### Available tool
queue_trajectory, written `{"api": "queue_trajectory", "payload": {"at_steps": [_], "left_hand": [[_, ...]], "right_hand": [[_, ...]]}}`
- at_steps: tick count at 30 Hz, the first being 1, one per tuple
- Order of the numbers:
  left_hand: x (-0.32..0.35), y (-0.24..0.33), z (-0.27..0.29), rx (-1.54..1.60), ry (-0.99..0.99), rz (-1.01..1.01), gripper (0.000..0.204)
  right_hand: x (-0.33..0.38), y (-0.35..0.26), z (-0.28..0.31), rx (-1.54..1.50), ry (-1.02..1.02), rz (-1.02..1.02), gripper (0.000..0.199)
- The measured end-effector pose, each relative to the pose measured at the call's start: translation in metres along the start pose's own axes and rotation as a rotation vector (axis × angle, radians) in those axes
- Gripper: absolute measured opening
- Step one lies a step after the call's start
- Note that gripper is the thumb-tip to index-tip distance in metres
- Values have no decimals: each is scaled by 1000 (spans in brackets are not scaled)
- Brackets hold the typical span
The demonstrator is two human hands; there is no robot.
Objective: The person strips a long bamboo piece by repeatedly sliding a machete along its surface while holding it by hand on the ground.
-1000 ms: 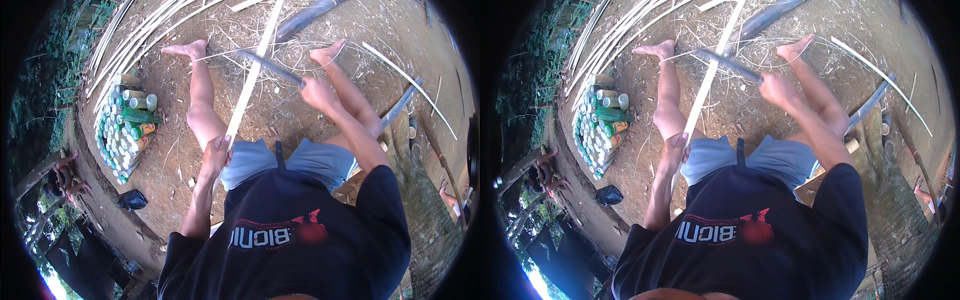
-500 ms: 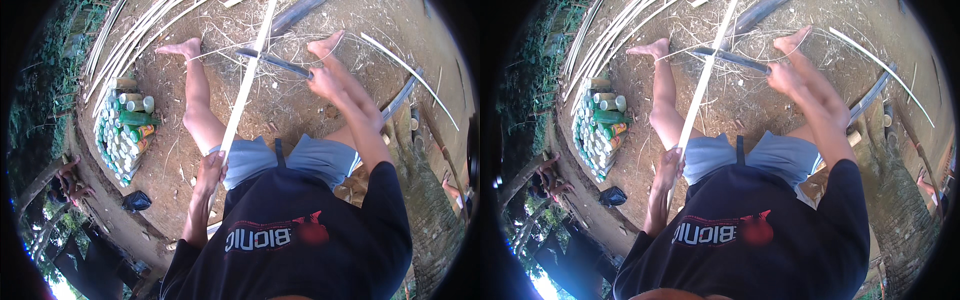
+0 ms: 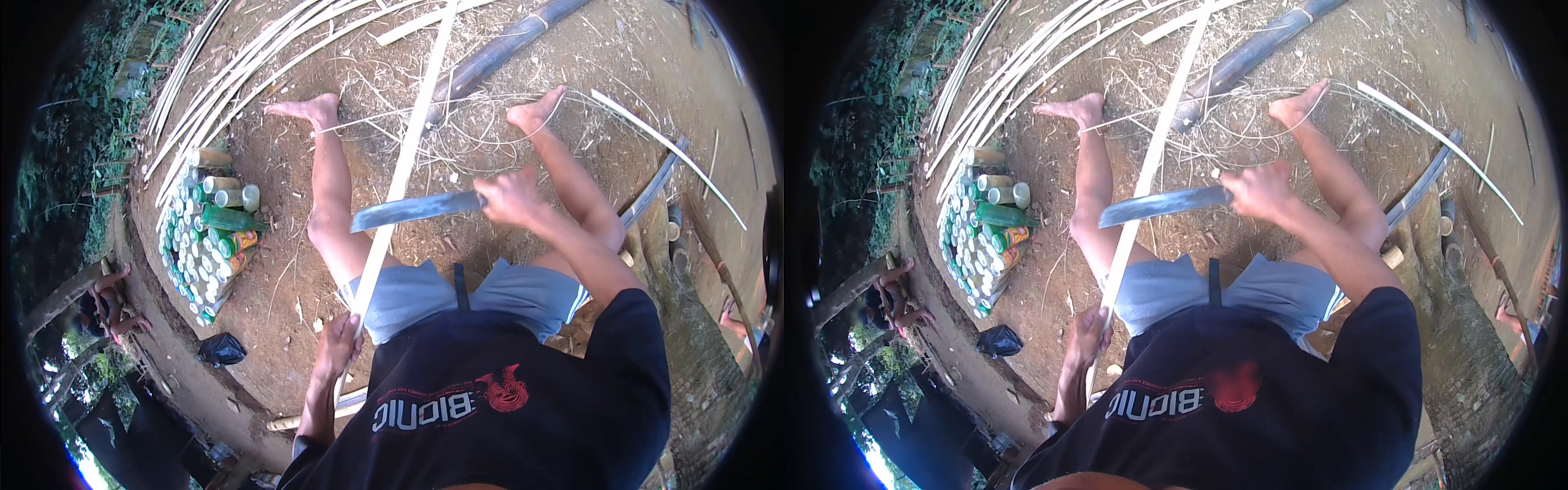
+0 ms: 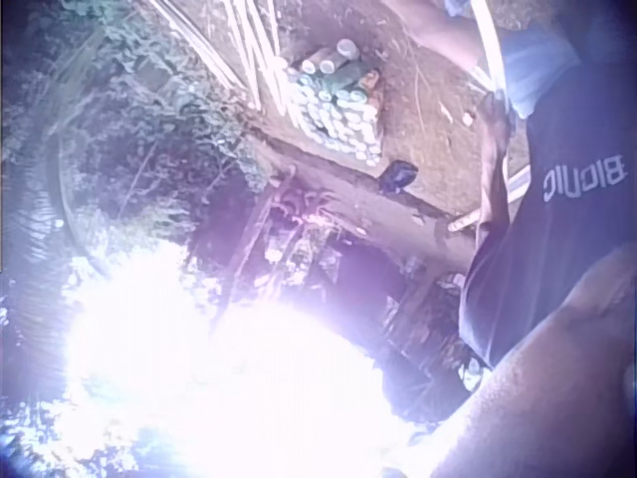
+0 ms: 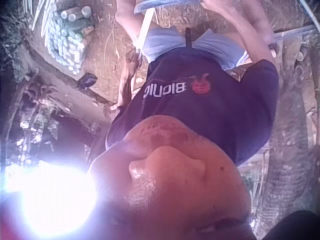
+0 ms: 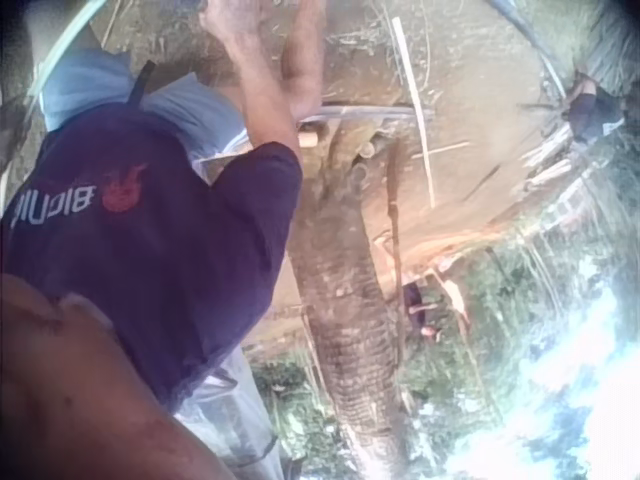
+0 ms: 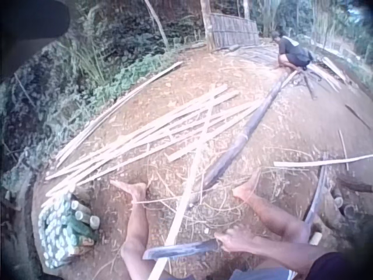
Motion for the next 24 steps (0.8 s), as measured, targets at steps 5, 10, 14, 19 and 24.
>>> {"api": "queue_trajectory", "payload": {"at_steps": [5,10,14,19,24], "left_hand": [[31,-26,19,-20,-68,46,37],[30,-24,36,88,-2,31,38],[21,-32,28,86,13,78,38],[42,-40,42,29,32,78,41],[42,-32,35,-31,60,51,45]], "right_hand": [[-63,144,8,-333,110,-529,28],[-30,50,4,-263,104,-134,29],[-35,30,-14,-74,76,39,22],[-63,89,25,-425,35,-508,20],[-52,31,-4,-49,44,167,14]]}}
Point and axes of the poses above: each hand's wrist, its own x-axis away from the middle knuckle, its own z-axis out of the back of the hand, y = z × x, the point moved 5 cm from there along -x, towards the middle knuckle, and after that the axes turned 2 degrees about -x, right-handed, at the moved point
